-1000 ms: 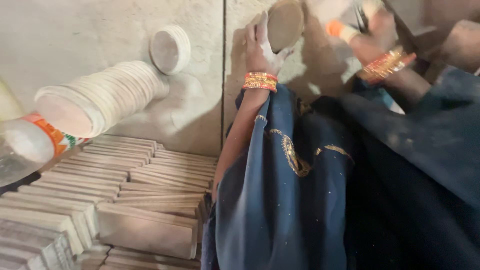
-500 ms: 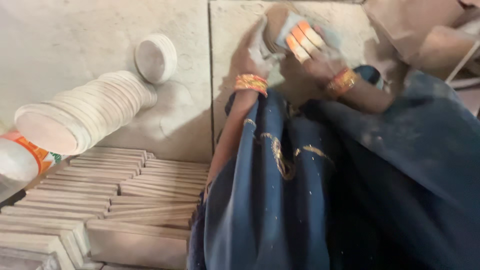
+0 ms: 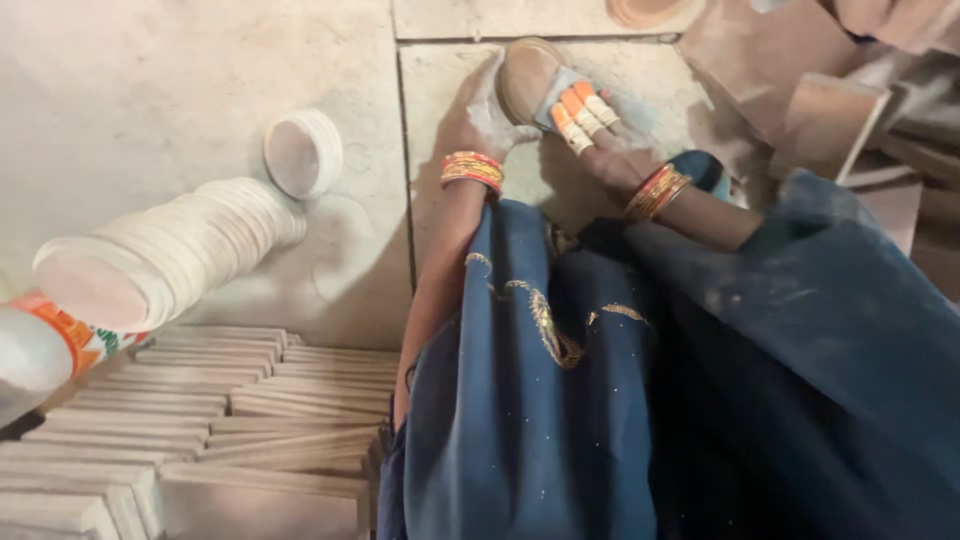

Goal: The person sits on the floor and uses a sanding block to smooth the edges and surfaces of small circular ceramic lids. They hold each lid with the left hand and rub it with the sanding block in the right hand, then place the finished lid onto a growing stack.

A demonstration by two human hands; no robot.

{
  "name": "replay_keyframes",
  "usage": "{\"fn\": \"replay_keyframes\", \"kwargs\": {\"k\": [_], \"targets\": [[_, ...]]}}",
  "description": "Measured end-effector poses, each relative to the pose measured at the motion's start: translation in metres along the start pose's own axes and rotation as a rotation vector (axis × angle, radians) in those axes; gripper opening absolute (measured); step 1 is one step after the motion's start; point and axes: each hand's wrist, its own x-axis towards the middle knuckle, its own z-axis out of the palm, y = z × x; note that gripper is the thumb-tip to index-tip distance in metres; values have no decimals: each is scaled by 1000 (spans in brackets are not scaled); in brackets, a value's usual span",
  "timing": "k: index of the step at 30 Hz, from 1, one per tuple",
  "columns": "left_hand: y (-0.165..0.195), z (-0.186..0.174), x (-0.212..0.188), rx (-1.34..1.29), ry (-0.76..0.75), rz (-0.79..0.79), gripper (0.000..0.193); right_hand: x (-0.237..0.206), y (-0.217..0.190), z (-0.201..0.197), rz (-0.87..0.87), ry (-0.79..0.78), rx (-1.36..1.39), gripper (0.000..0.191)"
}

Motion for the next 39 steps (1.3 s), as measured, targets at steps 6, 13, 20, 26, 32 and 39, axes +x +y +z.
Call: {"fn": "replay_keyframes", "kwargs": {"k": [6,13,20,26,32,39], "targets": [[8,-6,0,51,-1,-79,99,52,23,24,37,-169,49,55],[4,-2,-9,35,-134,-269,99,12,6,3,15,-26,-7,56],[4,-11,-23,39,-134,-261,102,26,28,8,88,-192,53,58],[7,-15,-35,29,-156,-282,104,6,23,6,65,-66,1,59],[1,-11,-30,2,-151,-269,106,4,4,2,16,-89,56,60],[11,-17,-29,-8,-154,-304,108,53,23,13,-14,-172,27,64]]}}
